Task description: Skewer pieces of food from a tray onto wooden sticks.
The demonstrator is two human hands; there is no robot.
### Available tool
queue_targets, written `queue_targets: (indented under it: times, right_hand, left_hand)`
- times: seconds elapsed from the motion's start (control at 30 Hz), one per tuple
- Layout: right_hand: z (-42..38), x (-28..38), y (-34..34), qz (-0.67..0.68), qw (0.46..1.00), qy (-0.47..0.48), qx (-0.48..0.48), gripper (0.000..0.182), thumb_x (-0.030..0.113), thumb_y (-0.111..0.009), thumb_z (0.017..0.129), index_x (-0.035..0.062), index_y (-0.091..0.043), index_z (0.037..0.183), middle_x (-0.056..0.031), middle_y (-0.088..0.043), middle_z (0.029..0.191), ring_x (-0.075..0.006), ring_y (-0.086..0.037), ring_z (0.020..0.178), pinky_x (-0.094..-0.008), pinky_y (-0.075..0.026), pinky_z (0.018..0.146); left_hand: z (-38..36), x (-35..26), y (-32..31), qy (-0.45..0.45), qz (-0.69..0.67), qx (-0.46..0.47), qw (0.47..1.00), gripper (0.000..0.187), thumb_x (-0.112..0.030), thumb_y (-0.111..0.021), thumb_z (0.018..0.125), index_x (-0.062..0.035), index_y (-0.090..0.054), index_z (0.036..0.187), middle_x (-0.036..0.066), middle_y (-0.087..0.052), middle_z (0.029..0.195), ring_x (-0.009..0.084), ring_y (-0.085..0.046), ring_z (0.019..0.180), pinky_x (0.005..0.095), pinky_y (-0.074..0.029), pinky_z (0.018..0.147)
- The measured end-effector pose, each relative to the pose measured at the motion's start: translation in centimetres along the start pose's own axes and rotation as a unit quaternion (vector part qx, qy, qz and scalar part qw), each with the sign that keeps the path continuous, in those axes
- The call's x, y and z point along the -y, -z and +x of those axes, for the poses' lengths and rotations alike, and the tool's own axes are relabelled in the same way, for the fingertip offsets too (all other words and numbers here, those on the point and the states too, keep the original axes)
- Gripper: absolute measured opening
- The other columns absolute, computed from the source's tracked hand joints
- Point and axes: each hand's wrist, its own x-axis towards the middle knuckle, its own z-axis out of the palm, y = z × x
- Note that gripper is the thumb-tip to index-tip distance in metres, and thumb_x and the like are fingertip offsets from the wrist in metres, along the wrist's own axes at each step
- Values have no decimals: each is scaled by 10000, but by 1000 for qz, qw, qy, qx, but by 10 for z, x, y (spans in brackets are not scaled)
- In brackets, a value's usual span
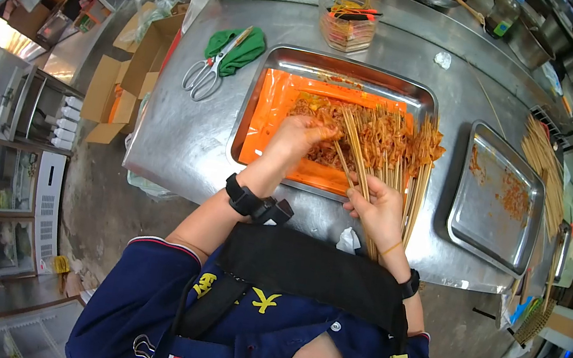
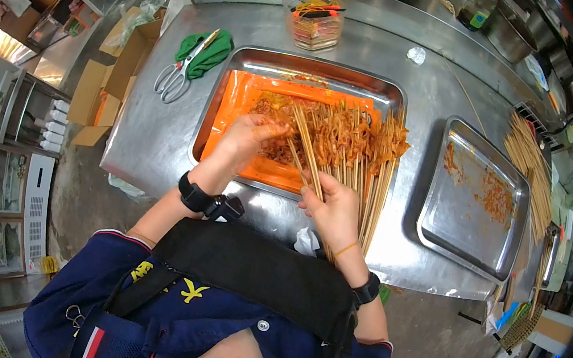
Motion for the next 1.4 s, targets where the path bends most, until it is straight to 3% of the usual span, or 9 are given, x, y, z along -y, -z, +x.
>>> queue_targets:
  times: [0.07,0.17,0.47,0.67,0.97,1.17,1.4]
  right_hand:
    - [0,0,-1,2,1000,0,-5,290,23,-575,814,-19,-555,1100,-30,-610,781,-80,-596,609,-182,-452,490]
    - [0,0,-1,6,1000,-2,-9,288,19,-586,808,-21,-555,1091,-26,-604,760,-78,-593,601,-177,-450,482]
    - [-1,-1,1,4,1000,-4,-6,302,35,-577,817,-12,-552,1114,-25,-604,766,-78,-598,615,-185,-460,499]
    - [0,2,1,-1,1000,-4,0,292,39,-575,819,-14,-555,1105,-14,-596,755,-79,-599,618,-184,-462,501]
    - [-1,1,1,7,1000,2,-6,293,47,-578,819,-10,-557,1105,-7,-592,753,-74,-598,616,-182,-461,500]
    - [-2,0,1,15,1000,1,-14,299,48,-580,819,-5,-557,1112,-9,-590,764,-71,-595,615,-180,-458,499]
    - [-1,1,0,10,1000,2,-12,294,50,-582,820,4,-559,1109,-6,-589,751,-68,-591,609,-180,-457,499]
  left_hand:
    - [-3,8,-7,13,5,28,1000,162,-123,-634,793,12,-633,882,62,-650,837,114,-590,745,233,-455,687]
    - [2,9,-2,-32,51,-27,998,167,-135,-618,807,7,-627,894,59,-643,836,113,-589,738,232,-458,665]
    - [11,-5,-1,-84,44,-51,994,129,-115,-570,839,-4,-576,906,46,-605,809,115,-583,678,235,-493,616]
    - [14,-11,-3,-36,-44,-86,995,94,-104,-565,842,-32,-555,901,43,-602,791,131,-589,658,246,-505,561]
    - [21,5,9,114,-205,-28,972,174,-79,-479,875,-26,-548,1025,68,-632,898,152,-614,741,255,-509,598]
    - [16,7,-1,68,-125,-11,990,157,-97,-491,872,-22,-540,1001,62,-607,898,149,-594,741,251,-499,591]
    - [14,-7,-1,-6,-94,-59,994,204,-138,-489,888,-32,-539,1055,55,-618,967,139,-601,798,271,-499,668]
